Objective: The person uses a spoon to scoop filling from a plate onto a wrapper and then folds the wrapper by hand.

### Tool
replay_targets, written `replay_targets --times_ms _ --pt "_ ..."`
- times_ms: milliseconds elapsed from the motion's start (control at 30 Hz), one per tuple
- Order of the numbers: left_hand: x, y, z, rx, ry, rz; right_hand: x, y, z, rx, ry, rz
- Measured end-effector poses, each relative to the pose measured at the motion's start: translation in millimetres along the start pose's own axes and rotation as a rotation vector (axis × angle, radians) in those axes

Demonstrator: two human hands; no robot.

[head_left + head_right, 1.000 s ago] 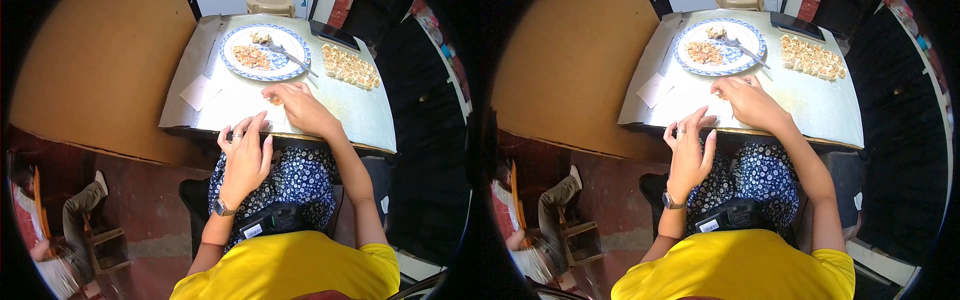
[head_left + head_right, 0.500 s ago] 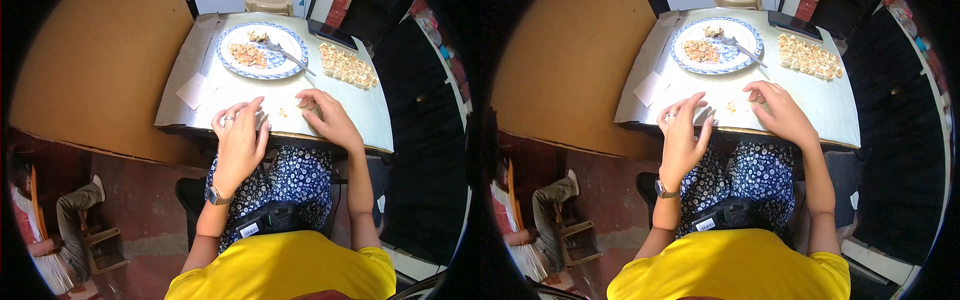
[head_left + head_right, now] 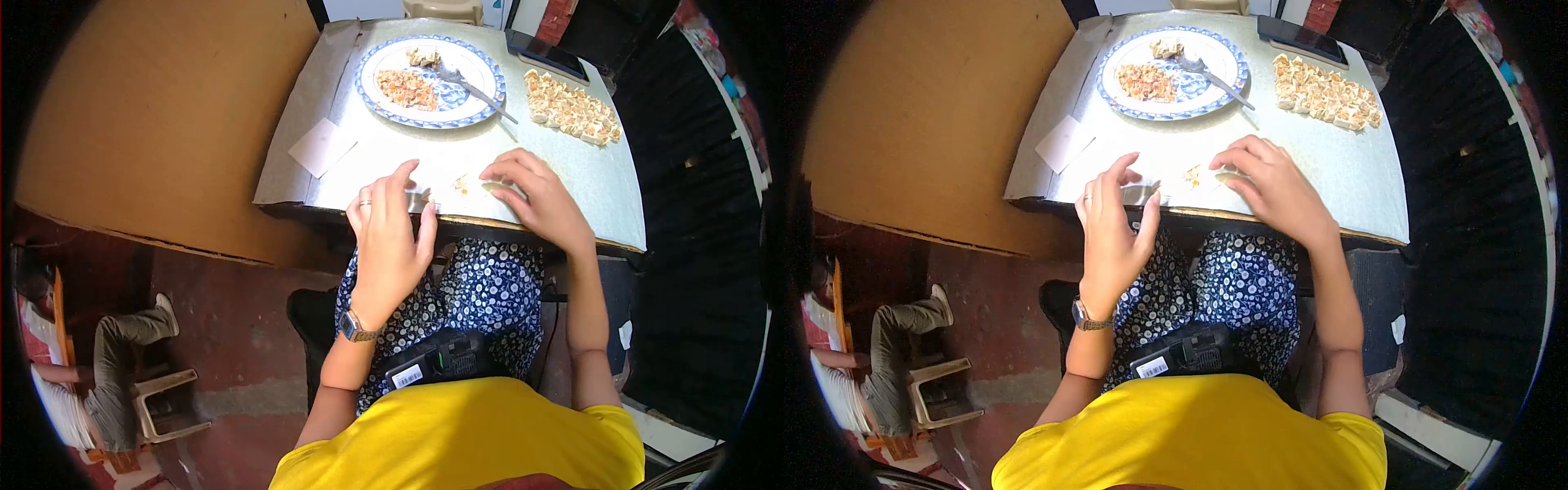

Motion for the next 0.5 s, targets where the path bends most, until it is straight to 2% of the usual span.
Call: replay_targets --times_ms 100,233,500 --pt "-2.7 5.5 -7.2 -0.047 0.042 -0.074 -6.5 4.6 -0.3 -0.133 0.017 -0.23" --pt "1.0 3.8 -14.2 -0.04 0.074 -0.092 -4.8 12.4 -3.4 -0.324 -0.035 -0.31" --pt "2.3 1.7 -13.4 -0.012 0.074 -0.086 2.0 17.1 0.6 -0.42 -0.044 -0.368"
Point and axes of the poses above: each hand's wrist, its own z-axis towards the middle knuckle, its own x-axis out of the palm, y = z × x, the point moved 9 cm from there along z, towards the middle knuckle, and after that the axes turned 9 degrees about -z, right-handed, at the moved point
